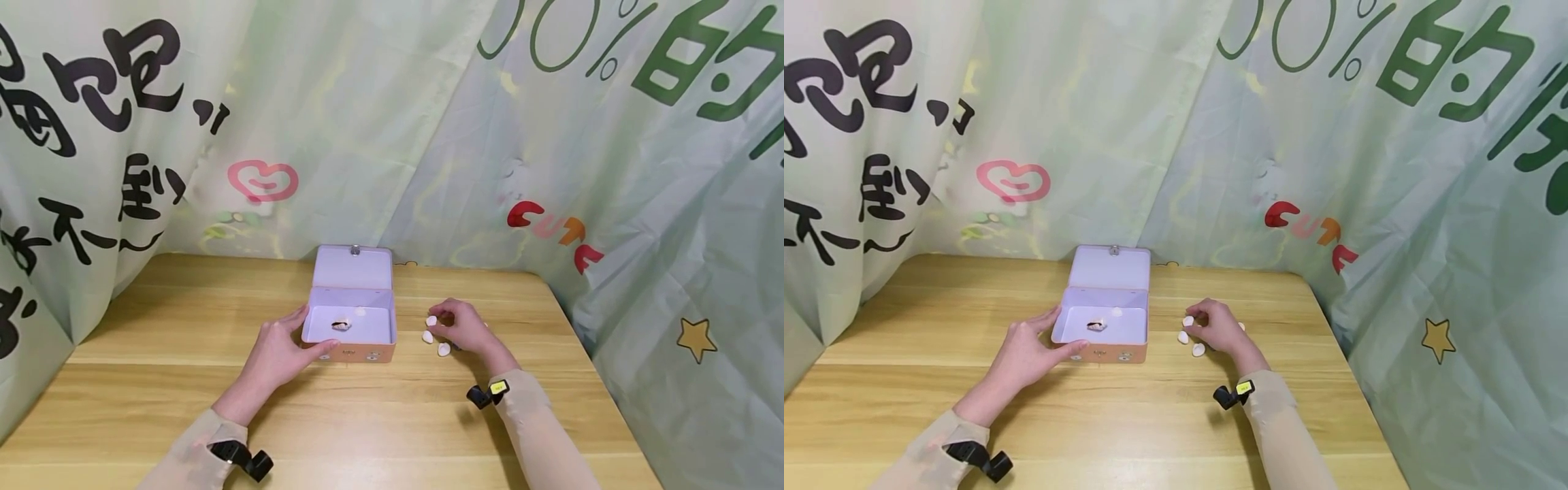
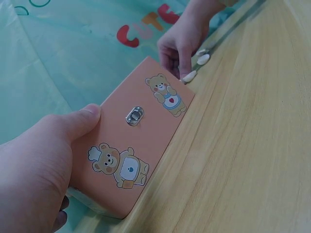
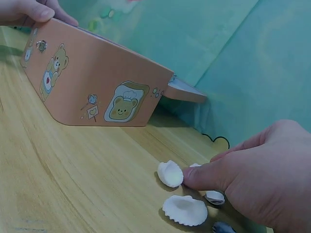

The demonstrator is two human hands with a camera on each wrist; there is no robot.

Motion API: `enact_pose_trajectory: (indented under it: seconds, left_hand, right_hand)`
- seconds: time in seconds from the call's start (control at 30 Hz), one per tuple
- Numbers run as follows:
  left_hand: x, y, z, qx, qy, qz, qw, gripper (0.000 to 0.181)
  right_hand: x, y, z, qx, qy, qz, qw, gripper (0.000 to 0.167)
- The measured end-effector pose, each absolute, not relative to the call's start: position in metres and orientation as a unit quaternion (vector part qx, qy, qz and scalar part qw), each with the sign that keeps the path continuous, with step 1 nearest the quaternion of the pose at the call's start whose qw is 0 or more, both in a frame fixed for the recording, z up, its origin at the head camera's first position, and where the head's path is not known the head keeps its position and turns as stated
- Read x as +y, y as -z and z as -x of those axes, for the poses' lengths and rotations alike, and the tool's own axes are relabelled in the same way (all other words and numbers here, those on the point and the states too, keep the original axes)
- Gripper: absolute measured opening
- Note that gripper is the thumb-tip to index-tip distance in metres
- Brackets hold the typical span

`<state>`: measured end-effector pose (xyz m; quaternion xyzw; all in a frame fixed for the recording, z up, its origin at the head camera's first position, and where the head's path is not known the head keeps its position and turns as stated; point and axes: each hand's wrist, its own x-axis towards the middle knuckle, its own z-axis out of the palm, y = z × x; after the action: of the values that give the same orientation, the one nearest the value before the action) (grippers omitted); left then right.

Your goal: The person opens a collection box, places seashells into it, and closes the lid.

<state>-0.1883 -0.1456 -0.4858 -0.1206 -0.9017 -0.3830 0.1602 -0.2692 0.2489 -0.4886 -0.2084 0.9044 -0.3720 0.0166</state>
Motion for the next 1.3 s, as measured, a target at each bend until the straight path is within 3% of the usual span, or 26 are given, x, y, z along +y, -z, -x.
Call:
enact_pose_trajectory:
  seconds: [0.7, 1.3]
  left_hand:
    - [-0.146, 0.485, 0.187, -0.902, 0.385, 0.115, 0.156, 0.106]
    - [-0.145, 0.484, 0.186, -0.904, 0.386, 0.11, 0.149, 0.107]
  right_hand:
    - [0.25, 0.491, 0.267, 0.904, 0.35, 0.243, 0.026, 0.017]
    - [0.241, 0.464, 0.26, 0.893, 0.39, 0.224, 0.029, 0.034]
